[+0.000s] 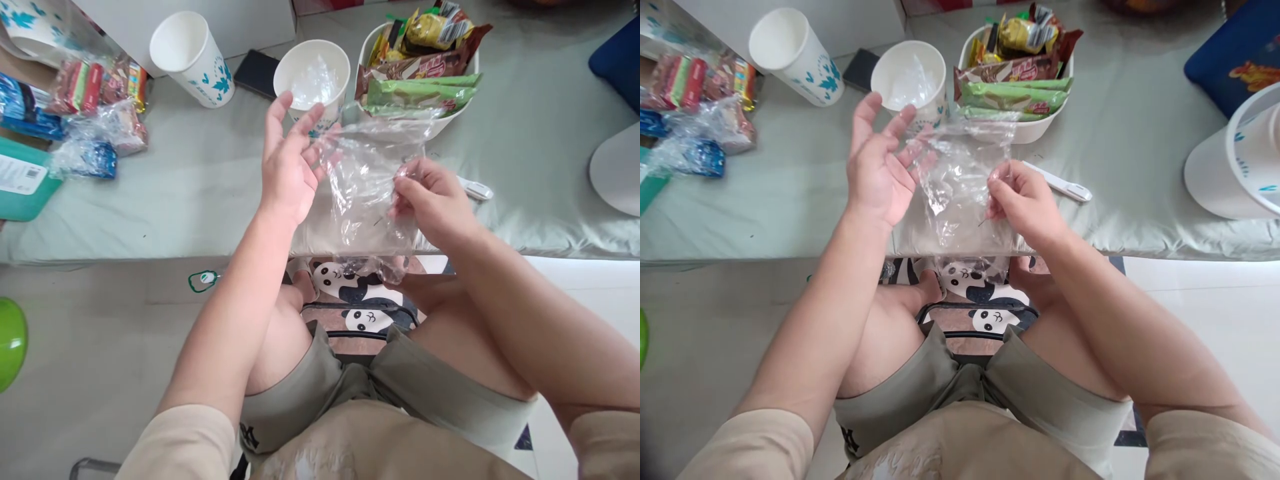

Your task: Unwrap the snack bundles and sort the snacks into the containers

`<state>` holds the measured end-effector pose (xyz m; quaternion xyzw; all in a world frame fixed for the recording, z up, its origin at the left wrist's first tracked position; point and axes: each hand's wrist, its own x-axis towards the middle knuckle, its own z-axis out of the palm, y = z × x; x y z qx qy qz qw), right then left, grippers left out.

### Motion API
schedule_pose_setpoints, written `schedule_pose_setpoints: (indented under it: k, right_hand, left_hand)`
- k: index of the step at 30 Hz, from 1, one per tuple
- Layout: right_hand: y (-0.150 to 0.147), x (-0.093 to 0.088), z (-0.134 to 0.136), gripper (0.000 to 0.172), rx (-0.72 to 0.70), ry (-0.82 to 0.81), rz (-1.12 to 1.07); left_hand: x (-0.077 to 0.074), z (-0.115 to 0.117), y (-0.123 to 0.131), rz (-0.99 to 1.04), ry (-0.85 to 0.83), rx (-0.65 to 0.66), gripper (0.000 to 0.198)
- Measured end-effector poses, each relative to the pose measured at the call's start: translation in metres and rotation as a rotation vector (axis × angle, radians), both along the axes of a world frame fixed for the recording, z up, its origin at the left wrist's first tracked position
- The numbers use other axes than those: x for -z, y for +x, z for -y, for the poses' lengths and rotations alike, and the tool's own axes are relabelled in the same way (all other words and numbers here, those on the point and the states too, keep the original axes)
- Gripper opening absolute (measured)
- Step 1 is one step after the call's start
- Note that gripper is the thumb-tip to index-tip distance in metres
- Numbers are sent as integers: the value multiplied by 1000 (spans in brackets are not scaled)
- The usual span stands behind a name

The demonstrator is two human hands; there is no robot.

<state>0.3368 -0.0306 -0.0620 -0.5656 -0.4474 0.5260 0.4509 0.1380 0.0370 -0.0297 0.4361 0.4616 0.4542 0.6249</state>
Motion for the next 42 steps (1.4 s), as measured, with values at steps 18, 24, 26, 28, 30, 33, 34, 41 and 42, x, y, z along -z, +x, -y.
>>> schedule_pose_setpoints:
  k: [18, 24, 26, 28, 30, 33, 34, 41, 42]
  right_hand:
    - [7, 4, -2, 22, 44, 63, 48]
    - [6, 7, -2, 9, 124, 199, 204]
    - [8, 9, -3, 5, 143, 278, 223]
    - [10, 10, -2, 4, 144, 350, 235]
    - [11, 8, 0, 8, 130, 395, 244]
    - [12, 2, 4, 22, 77, 406, 259]
    - [13, 0, 4, 23, 58, 405, 265]
    - [16, -1, 2, 34, -18, 354, 269]
    - [16, 0, 1, 41, -11, 329, 243]
  left_hand:
    - [4, 17, 9, -62, -272, 315, 13]
    - [8, 19, 9, -253, -262, 520, 18]
    - [12, 18, 9, -263, -195, 492, 21]
    - [16, 16, 8, -235, -165, 487, 26]
    - [20, 15, 7, -198, -163, 496, 29]
    - [26, 14, 6, -159, -164, 475, 22]
    - [29, 14, 6, -150, -160, 462, 20]
    - [41, 11, 0, -21, 13, 365, 8]
    - [40, 10, -1, -5, 33, 373, 7]
